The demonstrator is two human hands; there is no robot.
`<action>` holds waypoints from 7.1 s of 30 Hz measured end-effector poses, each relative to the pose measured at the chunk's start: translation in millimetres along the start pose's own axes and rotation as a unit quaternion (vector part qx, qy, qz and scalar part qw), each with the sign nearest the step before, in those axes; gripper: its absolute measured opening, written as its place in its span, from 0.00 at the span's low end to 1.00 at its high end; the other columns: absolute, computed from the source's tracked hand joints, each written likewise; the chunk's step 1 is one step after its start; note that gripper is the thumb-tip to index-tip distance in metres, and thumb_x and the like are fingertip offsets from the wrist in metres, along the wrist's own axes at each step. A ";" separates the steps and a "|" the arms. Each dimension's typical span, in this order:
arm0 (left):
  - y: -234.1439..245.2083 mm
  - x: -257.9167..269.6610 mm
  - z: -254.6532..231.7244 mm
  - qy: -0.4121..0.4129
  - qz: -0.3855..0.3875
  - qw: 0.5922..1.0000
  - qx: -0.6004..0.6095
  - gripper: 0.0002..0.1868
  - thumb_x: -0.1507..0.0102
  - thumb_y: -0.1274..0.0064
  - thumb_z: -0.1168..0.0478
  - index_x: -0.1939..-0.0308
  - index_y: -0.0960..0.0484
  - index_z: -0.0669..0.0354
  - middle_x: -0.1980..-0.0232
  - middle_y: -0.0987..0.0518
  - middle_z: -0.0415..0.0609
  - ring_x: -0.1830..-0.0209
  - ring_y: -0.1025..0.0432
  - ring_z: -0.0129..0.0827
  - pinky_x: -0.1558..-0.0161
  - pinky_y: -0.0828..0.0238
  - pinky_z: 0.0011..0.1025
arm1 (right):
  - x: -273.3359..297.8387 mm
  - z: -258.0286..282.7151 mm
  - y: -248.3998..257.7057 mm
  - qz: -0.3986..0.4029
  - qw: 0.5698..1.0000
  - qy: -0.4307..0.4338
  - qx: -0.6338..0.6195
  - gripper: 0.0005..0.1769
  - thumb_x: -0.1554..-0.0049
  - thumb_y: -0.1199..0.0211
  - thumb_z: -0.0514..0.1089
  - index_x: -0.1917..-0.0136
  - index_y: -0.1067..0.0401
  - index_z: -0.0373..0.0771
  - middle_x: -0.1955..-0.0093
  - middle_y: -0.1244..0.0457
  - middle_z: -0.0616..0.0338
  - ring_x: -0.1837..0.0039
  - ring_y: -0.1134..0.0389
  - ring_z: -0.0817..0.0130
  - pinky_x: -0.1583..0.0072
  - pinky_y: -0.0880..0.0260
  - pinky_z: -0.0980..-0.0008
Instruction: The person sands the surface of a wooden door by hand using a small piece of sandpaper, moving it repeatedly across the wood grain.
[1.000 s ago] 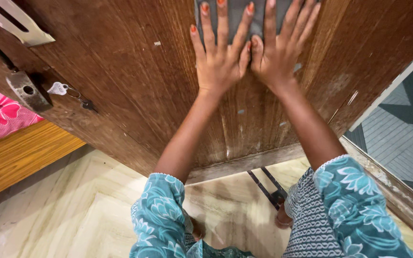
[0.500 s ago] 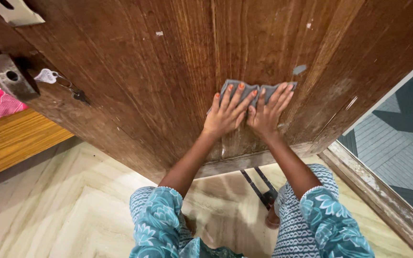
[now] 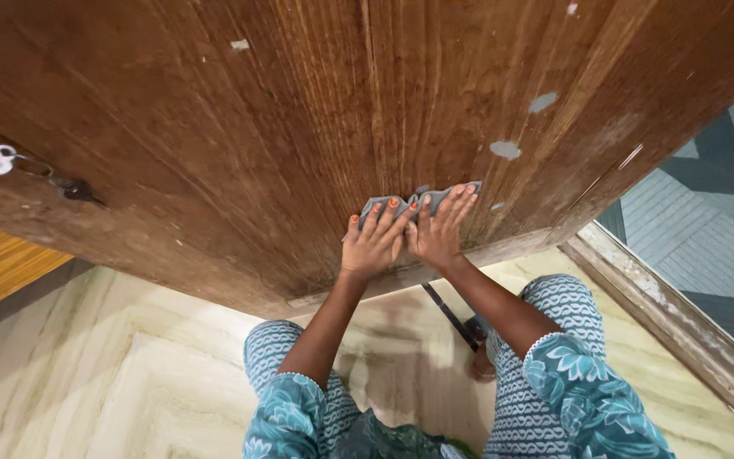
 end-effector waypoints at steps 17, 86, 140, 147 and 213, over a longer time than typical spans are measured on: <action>39.3 31.3 97.7 0.141 -0.034 0.989 -0.013 0.30 0.25 0.58 0.43 0.18 0.40 0.27 0.13 0.59 0.52 0.12 0.72 0.50 0.24 0.88 0.69 | -69.9 103.1 -0.7 -0.034 0.999 -0.012 -0.036 0.39 0.26 0.66 0.63 0.12 0.76 0.50 0.16 0.79 0.22 0.17 0.79 0.16 0.24 0.75 0.15; -116.1 15.1 -132.5 0.059 0.049 0.995 0.062 0.37 0.27 0.60 0.44 0.17 0.45 0.52 0.12 0.63 0.51 0.13 0.75 0.48 0.24 0.90 0.63 | 79.9 -94.0 -18.2 0.127 0.990 0.060 0.032 0.45 0.35 0.43 0.54 0.17 0.60 0.32 0.16 0.69 0.23 0.17 0.70 0.16 0.24 0.66 0.17; 48.9 89.7 137.0 0.270 -0.004 0.963 0.004 0.37 0.27 0.48 0.47 0.17 0.44 0.41 0.16 0.57 0.72 0.13 0.68 0.64 0.24 0.84 0.68 | -74.6 164.6 -13.1 0.011 0.994 0.106 -0.021 0.39 0.27 0.50 0.65 0.11 0.58 0.56 0.14 0.72 0.28 0.14 0.76 0.27 0.22 0.76 0.23; 27.5 84.2 114.8 0.257 -0.056 0.963 0.055 0.49 0.30 0.45 0.43 0.15 0.61 0.42 0.15 0.70 0.69 0.15 0.74 0.69 0.24 0.78 0.75 | -75.8 156.7 4.6 -0.007 0.985 0.157 -0.069 0.36 0.28 0.43 0.63 0.12 0.49 0.58 0.14 0.66 0.33 0.12 0.72 0.38 0.20 0.71 0.31; -37.3 -20.2 -18.3 0.140 0.017 0.990 -0.004 0.36 0.20 0.57 0.46 0.13 0.55 0.43 0.14 0.69 0.67 0.14 0.77 0.63 0.22 0.87 0.67 | -66.5 -3.9 56.2 -0.021 0.993 -0.067 -0.092 0.37 0.30 0.47 0.49 0.13 0.58 0.56 0.13 0.74 0.29 0.12 0.78 0.30 0.19 0.74 0.22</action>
Point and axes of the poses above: each hand's wrist, its own x-axis away from the middle knuckle, its own y-axis out of the back of the hand, z = x × y, the point moved 8 cm from there along -x, towards the middle knuckle
